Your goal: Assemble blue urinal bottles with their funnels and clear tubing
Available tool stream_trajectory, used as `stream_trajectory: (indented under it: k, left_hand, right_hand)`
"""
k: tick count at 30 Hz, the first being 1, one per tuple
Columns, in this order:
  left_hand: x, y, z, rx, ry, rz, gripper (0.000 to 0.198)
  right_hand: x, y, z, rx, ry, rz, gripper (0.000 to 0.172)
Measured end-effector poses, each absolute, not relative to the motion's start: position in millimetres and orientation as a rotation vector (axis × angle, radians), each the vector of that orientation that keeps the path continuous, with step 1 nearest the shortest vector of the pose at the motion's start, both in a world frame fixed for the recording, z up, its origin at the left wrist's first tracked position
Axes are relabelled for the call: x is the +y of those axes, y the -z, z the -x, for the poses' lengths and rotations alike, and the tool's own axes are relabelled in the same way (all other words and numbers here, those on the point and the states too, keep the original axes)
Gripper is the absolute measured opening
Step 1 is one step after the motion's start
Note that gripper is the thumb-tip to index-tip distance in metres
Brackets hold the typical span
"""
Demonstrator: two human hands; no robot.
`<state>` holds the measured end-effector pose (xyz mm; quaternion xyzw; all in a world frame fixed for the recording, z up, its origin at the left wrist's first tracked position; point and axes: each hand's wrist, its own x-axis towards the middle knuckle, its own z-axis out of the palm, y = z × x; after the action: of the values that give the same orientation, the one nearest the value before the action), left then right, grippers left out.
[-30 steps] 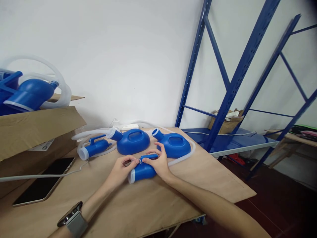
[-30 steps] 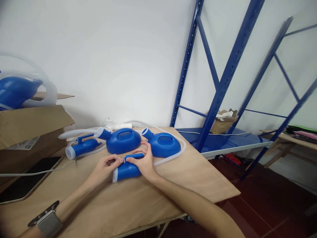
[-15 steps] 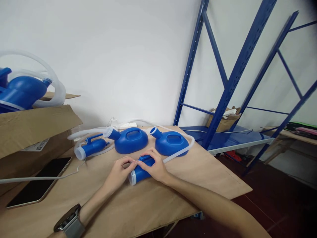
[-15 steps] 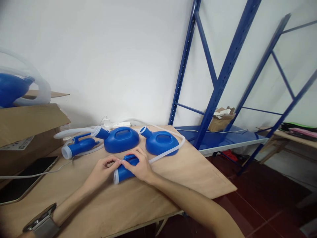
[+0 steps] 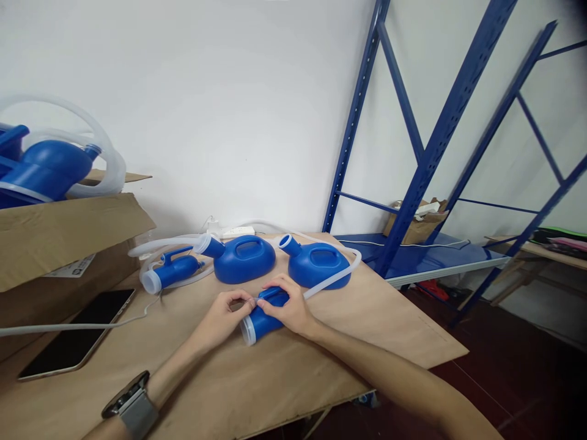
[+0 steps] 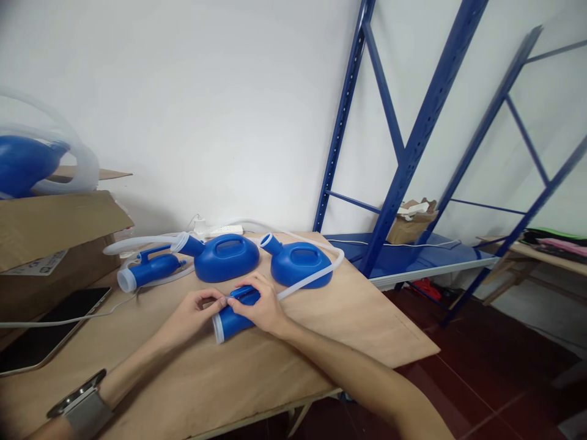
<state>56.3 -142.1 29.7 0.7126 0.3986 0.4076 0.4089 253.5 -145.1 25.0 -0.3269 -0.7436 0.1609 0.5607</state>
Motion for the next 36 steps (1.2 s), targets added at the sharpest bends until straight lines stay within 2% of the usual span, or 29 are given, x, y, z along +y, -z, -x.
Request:
stream_trajectory:
  k: [26,32,36]
  left_hand:
    - [-153,-22,-59,1.081,-1.330,-2.058,0.027]
    - [-160,-24,-62,1.101,-1.329,-2.015,0.026]
    - [-157,-28,-62,1.078,-1.177,-1.853,0.030]
  right_hand:
    - [-147,-21,-258,-1.823,-0.215,0.809,0.016]
    - [-152,-26,-257,-1.843,-0.193,0.849,0.016]
    - [-152,-26,-259,-1.846,-0.198,0.843,0.017]
